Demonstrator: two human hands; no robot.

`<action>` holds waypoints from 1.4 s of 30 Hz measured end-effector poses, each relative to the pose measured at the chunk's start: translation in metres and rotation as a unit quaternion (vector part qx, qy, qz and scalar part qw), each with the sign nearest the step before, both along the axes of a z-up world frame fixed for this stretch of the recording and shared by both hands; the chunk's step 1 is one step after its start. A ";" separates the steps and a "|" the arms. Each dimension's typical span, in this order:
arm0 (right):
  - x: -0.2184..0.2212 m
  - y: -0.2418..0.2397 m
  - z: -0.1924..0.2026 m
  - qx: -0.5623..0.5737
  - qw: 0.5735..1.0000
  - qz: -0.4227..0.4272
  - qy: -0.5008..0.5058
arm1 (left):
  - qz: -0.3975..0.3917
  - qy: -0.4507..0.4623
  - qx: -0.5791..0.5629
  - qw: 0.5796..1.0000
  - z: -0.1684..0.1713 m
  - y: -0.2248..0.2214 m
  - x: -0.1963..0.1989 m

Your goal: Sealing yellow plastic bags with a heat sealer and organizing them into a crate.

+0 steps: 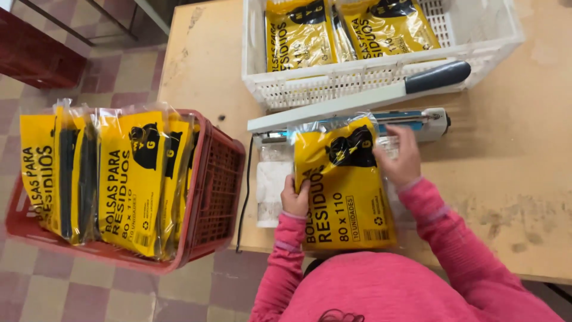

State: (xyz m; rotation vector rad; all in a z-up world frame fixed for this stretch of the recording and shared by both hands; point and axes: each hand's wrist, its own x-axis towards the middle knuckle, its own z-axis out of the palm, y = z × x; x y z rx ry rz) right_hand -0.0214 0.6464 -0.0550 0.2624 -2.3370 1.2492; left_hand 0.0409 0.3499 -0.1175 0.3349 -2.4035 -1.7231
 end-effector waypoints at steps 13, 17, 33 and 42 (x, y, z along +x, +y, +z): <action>0.083 -0.041 -0.033 -0.339 0.909 0.060 -0.234 | 0.041 0.179 0.195 0.963 0.031 -0.044 0.018; 0.023 -0.036 0.081 -0.259 0.950 0.085 -0.149 | 0.077 0.158 0.137 0.975 0.078 -0.068 0.034; -0.405 -0.014 0.111 -0.032 0.999 0.012 -0.030 | 0.020 0.042 -0.309 0.950 0.248 -0.268 0.071; -0.120 -0.140 0.143 -0.069 0.955 0.231 -0.171 | 0.062 -0.232 -0.595 0.767 0.182 -0.314 -0.032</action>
